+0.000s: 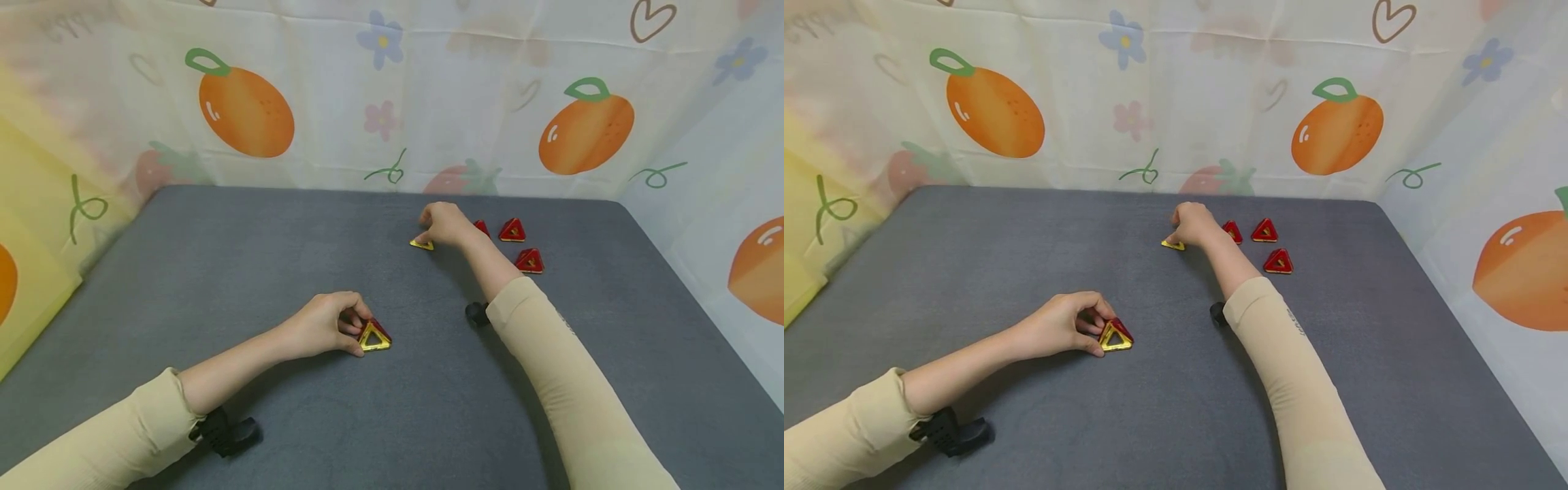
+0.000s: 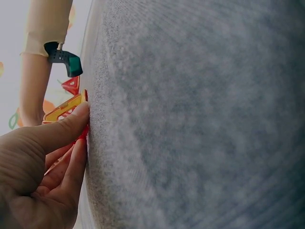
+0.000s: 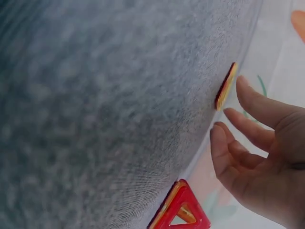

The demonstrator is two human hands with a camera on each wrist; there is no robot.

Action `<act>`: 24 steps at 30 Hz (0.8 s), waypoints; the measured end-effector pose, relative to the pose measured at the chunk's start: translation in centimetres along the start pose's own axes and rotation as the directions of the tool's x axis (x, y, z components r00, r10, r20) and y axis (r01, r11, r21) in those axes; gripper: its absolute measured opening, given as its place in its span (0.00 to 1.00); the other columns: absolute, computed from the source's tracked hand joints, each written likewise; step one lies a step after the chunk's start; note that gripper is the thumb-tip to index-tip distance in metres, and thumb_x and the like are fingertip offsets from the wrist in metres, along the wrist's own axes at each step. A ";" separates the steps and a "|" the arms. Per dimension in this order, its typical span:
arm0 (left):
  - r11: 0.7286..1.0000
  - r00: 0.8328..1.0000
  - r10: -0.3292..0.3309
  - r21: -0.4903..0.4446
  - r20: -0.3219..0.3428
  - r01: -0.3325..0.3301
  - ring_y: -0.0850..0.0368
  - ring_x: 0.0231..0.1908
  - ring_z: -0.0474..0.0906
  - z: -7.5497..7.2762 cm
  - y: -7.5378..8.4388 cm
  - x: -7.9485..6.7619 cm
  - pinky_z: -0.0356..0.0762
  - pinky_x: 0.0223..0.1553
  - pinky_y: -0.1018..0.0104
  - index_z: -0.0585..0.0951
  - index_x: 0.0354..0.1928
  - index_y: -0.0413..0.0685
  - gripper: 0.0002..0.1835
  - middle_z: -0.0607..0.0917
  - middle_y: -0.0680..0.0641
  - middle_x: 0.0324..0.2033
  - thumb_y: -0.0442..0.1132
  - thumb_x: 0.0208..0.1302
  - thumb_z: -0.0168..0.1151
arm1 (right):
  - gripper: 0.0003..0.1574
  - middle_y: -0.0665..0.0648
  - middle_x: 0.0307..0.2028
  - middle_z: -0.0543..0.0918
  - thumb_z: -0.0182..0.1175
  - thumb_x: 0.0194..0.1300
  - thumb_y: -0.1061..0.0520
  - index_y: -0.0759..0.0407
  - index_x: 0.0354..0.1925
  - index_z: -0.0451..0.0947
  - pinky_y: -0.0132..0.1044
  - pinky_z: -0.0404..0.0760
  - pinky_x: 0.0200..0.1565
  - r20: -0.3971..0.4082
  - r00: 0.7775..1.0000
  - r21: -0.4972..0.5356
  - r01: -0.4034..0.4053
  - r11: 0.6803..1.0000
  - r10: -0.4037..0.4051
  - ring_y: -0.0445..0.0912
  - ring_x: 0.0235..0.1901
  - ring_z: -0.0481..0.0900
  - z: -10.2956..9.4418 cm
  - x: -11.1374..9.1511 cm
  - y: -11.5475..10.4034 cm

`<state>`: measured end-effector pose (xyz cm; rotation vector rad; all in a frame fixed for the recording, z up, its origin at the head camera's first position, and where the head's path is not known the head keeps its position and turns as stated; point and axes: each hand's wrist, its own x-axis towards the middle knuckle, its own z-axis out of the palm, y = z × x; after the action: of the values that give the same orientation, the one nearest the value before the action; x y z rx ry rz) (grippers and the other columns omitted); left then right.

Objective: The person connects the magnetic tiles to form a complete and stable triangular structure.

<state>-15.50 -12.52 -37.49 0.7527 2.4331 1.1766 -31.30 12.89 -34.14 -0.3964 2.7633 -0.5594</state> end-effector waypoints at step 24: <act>1.000 1.000 0.018 -0.004 0.006 -0.018 0.58 0.42 0.85 0.0 0.0 0.0 0.83 0.43 0.76 0.80 0.44 0.45 0.24 0.85 0.44 0.42 0.34 0.43 0.80 | 0.24 0.64 0.52 0.80 0.68 0.63 0.55 0.66 0.53 0.75 0.44 0.79 0.51 0.001 1.000 0.012 -0.020 1.000 0.020 0.54 0.48 0.78 0.1 -0.3 0.4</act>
<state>-15.54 -12.54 -37.50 0.7769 2.4238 1.1837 -31.11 13.28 -34.38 -0.3658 2.7582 -0.5707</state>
